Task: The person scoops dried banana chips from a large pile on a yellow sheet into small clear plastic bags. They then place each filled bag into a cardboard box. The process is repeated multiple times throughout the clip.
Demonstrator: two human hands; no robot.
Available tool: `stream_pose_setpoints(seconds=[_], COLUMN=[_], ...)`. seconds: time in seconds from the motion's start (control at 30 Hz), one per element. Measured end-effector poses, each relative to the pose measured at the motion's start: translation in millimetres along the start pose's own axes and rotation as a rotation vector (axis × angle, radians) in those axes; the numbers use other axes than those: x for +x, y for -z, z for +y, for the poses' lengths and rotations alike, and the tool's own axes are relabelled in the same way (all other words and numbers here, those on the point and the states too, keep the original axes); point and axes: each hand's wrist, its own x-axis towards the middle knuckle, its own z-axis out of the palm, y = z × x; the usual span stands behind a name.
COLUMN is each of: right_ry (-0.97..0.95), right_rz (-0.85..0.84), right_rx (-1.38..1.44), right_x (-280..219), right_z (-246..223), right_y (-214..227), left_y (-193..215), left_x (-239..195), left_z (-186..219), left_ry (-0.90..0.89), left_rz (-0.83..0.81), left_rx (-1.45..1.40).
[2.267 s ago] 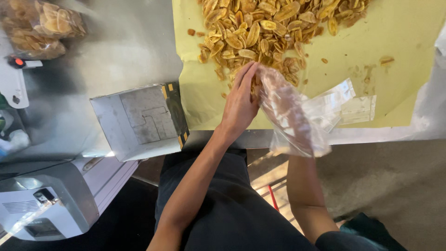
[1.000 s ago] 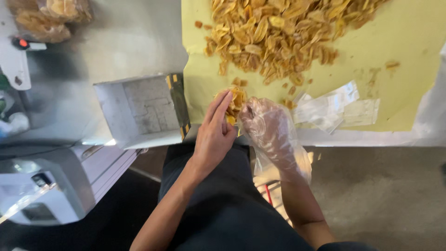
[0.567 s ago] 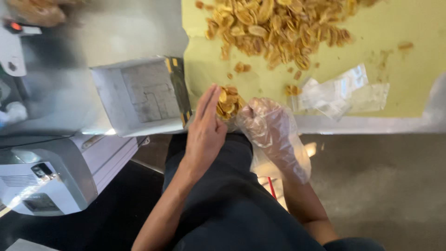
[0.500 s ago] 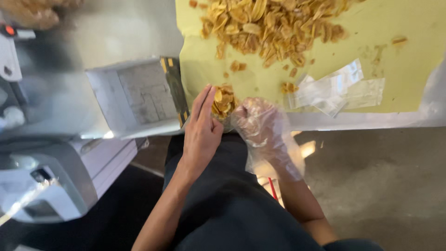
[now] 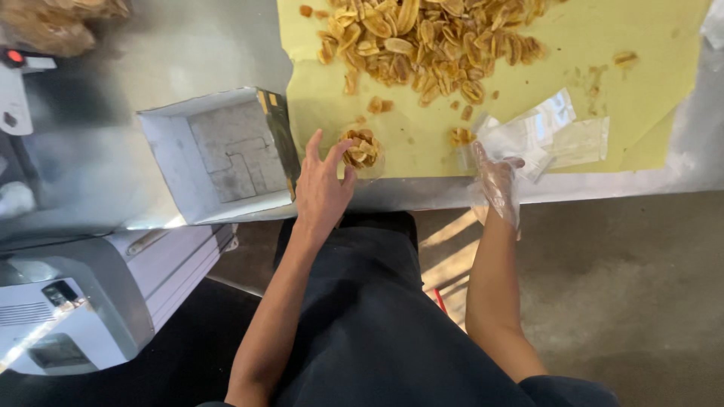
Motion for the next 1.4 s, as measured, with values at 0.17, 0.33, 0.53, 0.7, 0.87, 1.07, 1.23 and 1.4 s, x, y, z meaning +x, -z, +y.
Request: stream_pose_setpoints(seconds=[0.17,0.33,0.53,0.7,0.87,1.07,1.23,1.4], right_ry=[-0.037,0.015,0.770,0.829,0.727,0.003,1.123,0.362], right_rz=[0.259,0.374,0.151,-0.024,-0.082,-0.335,0.048,-0.106], right_rx=[-0.052,-0.287,-0.602,-0.808,-0.786,0.636,-0.772,-0.005], right_x=[29,8,0,-4,2,31,64,136], right_z=[7,9,-5,-11,1,31,30,14], right_y=[-32,-11,-15,-3,11,34,84,116], left_y=[19,27,15,-19,-84,-205,-318,-380], left_x=[-6,-6,-8,-9,0,26,68,107], left_z=[12,34,58,67,72,79,74,112], left_ry=[-0.058,-0.137,-0.173,-0.314,-0.353,-0.251,-0.167,-0.059], left_rz=[0.048,0.045,-0.083,-0.261,-0.348,-0.321,-0.214,0.044], left_rx=[-0.011,-0.112,-0.236,-0.312,-0.208,-0.219,-0.038,-0.312])
